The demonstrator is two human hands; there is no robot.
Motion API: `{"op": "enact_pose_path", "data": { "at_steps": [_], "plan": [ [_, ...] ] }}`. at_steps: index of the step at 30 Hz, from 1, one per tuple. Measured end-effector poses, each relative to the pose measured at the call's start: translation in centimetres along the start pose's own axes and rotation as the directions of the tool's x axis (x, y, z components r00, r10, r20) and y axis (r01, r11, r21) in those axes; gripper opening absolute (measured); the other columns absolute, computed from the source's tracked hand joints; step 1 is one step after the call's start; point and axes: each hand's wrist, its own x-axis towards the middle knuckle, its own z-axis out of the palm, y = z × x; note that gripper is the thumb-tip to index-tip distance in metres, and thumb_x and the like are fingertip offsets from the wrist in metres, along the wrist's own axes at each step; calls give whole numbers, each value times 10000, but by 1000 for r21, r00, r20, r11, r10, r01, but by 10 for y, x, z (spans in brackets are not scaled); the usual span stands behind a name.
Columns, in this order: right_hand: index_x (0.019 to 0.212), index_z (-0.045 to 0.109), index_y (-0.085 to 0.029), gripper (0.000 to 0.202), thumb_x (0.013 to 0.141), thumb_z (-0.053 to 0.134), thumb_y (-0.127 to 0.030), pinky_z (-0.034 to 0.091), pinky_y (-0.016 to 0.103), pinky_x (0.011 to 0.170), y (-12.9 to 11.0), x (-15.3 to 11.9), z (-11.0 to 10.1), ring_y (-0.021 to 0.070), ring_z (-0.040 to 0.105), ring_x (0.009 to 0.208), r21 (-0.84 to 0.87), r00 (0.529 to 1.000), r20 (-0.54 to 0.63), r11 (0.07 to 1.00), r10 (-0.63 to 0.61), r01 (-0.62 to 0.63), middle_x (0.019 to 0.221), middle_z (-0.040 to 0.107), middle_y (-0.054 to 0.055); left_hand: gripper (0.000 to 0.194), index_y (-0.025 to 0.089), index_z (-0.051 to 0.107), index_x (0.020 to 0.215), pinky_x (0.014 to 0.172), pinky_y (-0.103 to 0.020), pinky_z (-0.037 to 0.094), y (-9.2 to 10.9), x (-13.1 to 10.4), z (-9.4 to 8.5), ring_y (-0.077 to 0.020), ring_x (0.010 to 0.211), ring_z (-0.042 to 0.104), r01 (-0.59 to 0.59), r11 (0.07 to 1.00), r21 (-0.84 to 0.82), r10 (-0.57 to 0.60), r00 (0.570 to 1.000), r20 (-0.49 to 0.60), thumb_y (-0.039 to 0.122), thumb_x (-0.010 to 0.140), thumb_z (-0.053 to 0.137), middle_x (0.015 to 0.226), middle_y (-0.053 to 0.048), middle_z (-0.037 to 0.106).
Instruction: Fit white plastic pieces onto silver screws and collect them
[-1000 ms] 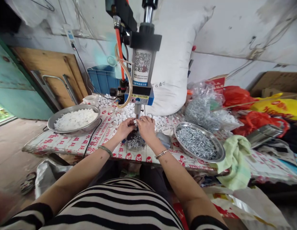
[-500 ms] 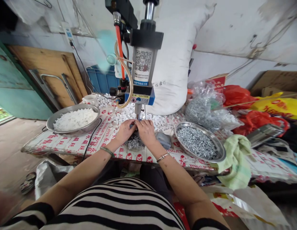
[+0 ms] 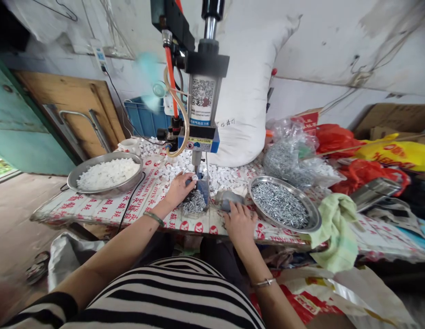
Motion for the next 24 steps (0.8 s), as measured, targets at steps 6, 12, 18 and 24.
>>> {"op": "enact_pose_path", "data": {
  "at_steps": [6, 12, 18, 24],
  "plan": [
    [1140, 585, -152, 348, 856, 440, -292, 195, 504, 971, 3, -23, 13, 275, 479, 1074, -105, 996, -43, 991, -84, 80, 1194, 578, 126, 200, 167, 602, 974, 989, -369, 378, 3, 0, -2, -170, 858, 619, 9, 1000, 10, -9, 1000, 1, 260, 820, 515, 904, -50, 682],
    [1123, 589, -161, 339, 843, 453, -296, 233, 525, 949, 4, -20, 11, 288, 487, 1060, -93, 994, -65, 992, -91, 85, 1173, 590, 131, 207, 173, 608, 962, 895, -337, 434, 4, 0, -8, -176, 912, 590, 55, 997, -60, -54, 998, 19, 274, 793, 545, 958, -66, 649],
    [1150, 561, -185, 353, 833, 467, -309, 289, 485, 929, -4, -8, -3, 280, 487, 1074, -7, 995, -89, 999, -42, 42, 1239, 538, 129, 226, 151, 583, 846, 586, -243, 463, 6, 11, -15, -109, 577, 562, 382, 836, -393, -269, 911, 314, 330, 711, 612, 654, 16, 584],
    [1231, 494, -182, 405, 858, 434, -327, 361, 391, 903, -37, 38, -19, 248, 470, 1123, 261, 990, -95, 957, -108, 130, 1283, 497, 113, 297, 169, 509, 1058, 634, -253, 470, 15, 3, -29, -127, 637, 603, 328, 906, -268, -314, 945, 92, 293, 788, 530, 772, -17, 632]
  ]
}}
